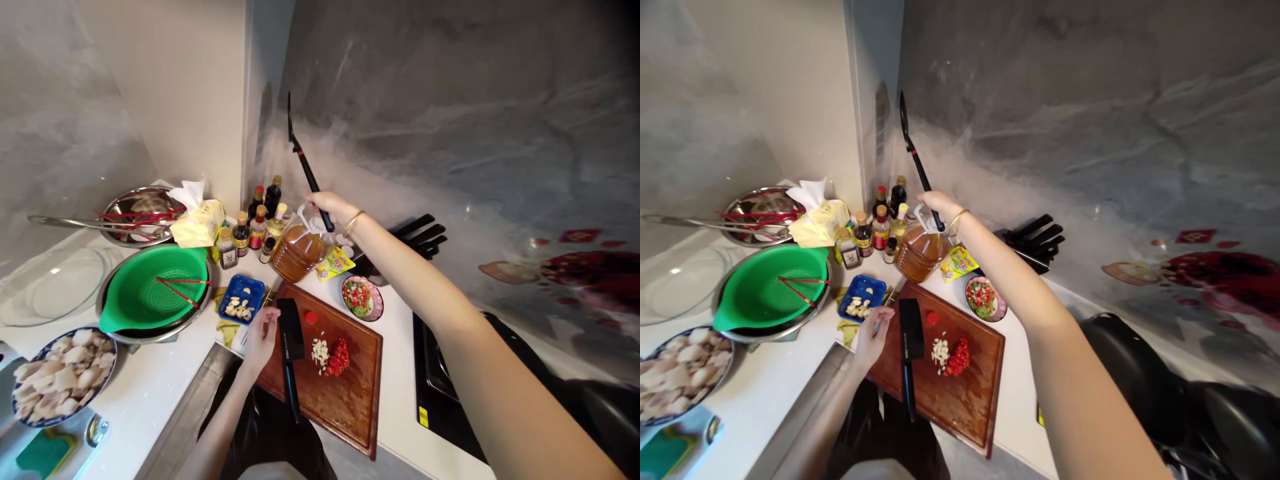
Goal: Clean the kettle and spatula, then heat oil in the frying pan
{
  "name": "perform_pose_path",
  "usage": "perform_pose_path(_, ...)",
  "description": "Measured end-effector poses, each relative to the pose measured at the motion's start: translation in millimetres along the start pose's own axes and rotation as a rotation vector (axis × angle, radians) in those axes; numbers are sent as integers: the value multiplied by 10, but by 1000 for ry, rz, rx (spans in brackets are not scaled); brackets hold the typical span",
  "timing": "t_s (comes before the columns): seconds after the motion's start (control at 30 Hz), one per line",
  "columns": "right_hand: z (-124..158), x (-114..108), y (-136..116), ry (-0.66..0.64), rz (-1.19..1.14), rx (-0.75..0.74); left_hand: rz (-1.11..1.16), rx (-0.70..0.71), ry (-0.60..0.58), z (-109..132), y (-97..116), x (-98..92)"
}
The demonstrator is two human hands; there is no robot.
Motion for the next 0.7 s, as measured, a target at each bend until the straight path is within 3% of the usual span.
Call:
perform_pose_path(0.2,-56,196,-45,-13,-101,77,17,-7,-32,-40,-137,-150)
perform_pose_path(0.37,90,85,65,-52,-66,124,76,-53,-63,-165,-176,-185)
perform_pose_path(0.47,166,-55,118,-69,77,101,231,-147,-62,-306,-283,-81)
perform_pose_path(0.7,113,-337,-68,-201,247,48,787,-636,-2,-708,-848,410)
Point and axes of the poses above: each hand's wrist, its own z-axis away from the middle knuckle, its own x-axis out of the palm, y = z × x, the point moved 6 cm from there along -z, towards the middle knuckle, and after that the axes turned 3 degrees about -z, right-handed, at the moved point
